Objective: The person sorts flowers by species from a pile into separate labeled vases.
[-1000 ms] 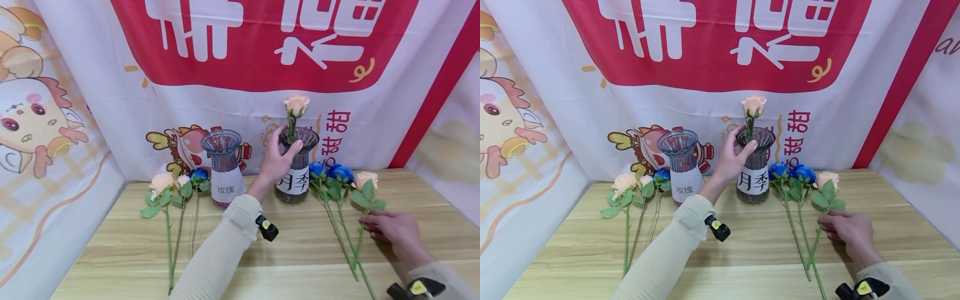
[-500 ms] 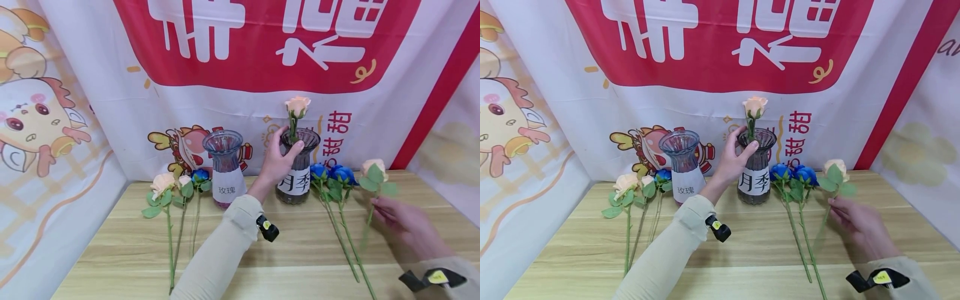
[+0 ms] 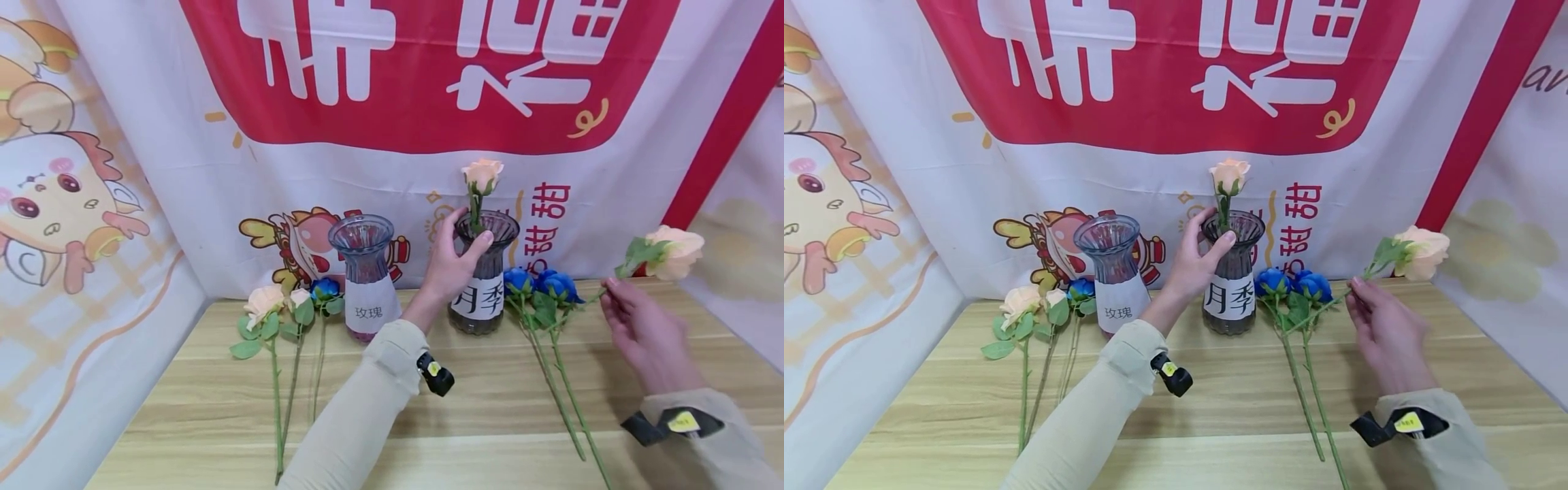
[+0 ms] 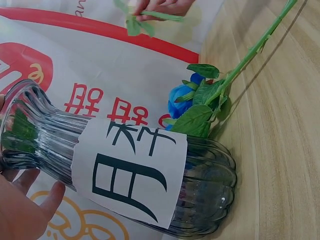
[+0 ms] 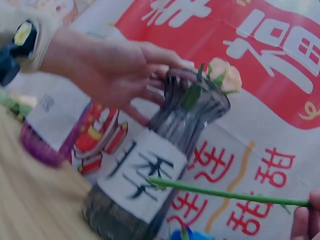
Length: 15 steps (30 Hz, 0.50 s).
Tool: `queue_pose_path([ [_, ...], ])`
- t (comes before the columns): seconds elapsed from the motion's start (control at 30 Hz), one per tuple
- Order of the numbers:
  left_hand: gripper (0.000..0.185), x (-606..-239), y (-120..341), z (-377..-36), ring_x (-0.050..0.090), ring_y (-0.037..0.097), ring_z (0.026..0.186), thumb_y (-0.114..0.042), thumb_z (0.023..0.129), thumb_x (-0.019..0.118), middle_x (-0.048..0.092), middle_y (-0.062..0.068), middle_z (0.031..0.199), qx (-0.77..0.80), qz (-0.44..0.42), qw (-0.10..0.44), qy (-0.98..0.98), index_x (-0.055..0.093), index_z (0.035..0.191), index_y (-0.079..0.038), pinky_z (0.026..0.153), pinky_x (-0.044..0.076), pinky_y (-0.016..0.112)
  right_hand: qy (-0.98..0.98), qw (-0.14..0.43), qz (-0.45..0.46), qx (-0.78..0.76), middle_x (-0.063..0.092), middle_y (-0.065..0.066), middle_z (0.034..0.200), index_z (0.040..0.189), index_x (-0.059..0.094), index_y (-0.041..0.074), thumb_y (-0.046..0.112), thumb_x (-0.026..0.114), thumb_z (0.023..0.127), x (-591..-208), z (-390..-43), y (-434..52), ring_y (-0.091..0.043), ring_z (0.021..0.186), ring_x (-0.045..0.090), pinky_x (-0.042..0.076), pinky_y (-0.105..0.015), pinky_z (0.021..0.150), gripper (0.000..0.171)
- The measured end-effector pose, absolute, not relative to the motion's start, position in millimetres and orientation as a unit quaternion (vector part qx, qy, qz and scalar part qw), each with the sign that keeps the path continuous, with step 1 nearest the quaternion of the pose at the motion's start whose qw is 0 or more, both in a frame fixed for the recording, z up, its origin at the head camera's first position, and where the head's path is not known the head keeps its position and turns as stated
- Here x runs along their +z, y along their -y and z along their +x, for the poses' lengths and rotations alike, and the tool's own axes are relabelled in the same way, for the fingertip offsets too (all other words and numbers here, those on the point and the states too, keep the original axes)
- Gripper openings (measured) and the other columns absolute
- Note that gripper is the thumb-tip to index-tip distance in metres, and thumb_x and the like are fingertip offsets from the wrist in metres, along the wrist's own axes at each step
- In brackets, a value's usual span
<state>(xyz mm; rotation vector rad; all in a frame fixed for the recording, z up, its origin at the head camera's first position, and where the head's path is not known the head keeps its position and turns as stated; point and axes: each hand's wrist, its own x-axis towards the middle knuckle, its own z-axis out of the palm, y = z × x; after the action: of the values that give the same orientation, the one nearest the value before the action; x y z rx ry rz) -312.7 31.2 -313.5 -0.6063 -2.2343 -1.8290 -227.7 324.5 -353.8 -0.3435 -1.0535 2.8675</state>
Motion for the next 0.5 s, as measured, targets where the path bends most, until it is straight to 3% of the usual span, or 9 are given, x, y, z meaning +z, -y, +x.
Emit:
queue_pose_path([
  [0.17, 0.075, -314.0, -31.2, -313.0, 0.040, 0.026, 0.153, -0.046, 0.103, 0.065, 0.041, 0.006, 0.165, -0.616, -0.205, 0.097, 0.755, 0.033, 0.165, -0.020, 0.128, 0.035, 0.051, 0.245, 0.056, -0.095, 0.963, 0.076, -0.010, 0.094, 0.101, 0.076, -0.001, -0.006, 0.064, 0.101, -342.0, -236.1, -309.9, -0.018, 0.088, 0.072, 0.062, -0.023, 0.084, 0.013],
  [0.37, 0.075, -314.1, -31.0, -312.6, 0.040, 0.026, 0.154, -0.046, 0.103, 0.065, 0.040, 0.006, 0.166, -0.617, -0.207, 0.097, 0.753, 0.033, 0.166, -0.020, 0.128, 0.035, 0.050, 0.220, 0.088, -0.117, 0.965, 0.076, -0.007, 0.102, 0.111, 0.076, 0.005, -0.003, 0.071, 0.098, -325.1, -245.1, -296.2, -0.013, 0.108, 0.066, 0.060, -0.022, 0.096, 0.016],
  [0.5, 0.074, -314.1, -30.7, -312.5, 0.040, 0.025, 0.154, -0.045, 0.103, 0.065, 0.040, 0.005, 0.166, -0.617, -0.206, 0.097, 0.753, 0.033, 0.166, -0.020, 0.128, 0.035, 0.050, 0.198, 0.110, -0.119, 0.967, 0.076, -0.009, 0.100, 0.111, 0.074, 0.004, -0.003, 0.070, 0.098, -313.9, -249.5, -292.7, -0.016, 0.106, 0.067, 0.061, -0.023, 0.096, 0.015],
])
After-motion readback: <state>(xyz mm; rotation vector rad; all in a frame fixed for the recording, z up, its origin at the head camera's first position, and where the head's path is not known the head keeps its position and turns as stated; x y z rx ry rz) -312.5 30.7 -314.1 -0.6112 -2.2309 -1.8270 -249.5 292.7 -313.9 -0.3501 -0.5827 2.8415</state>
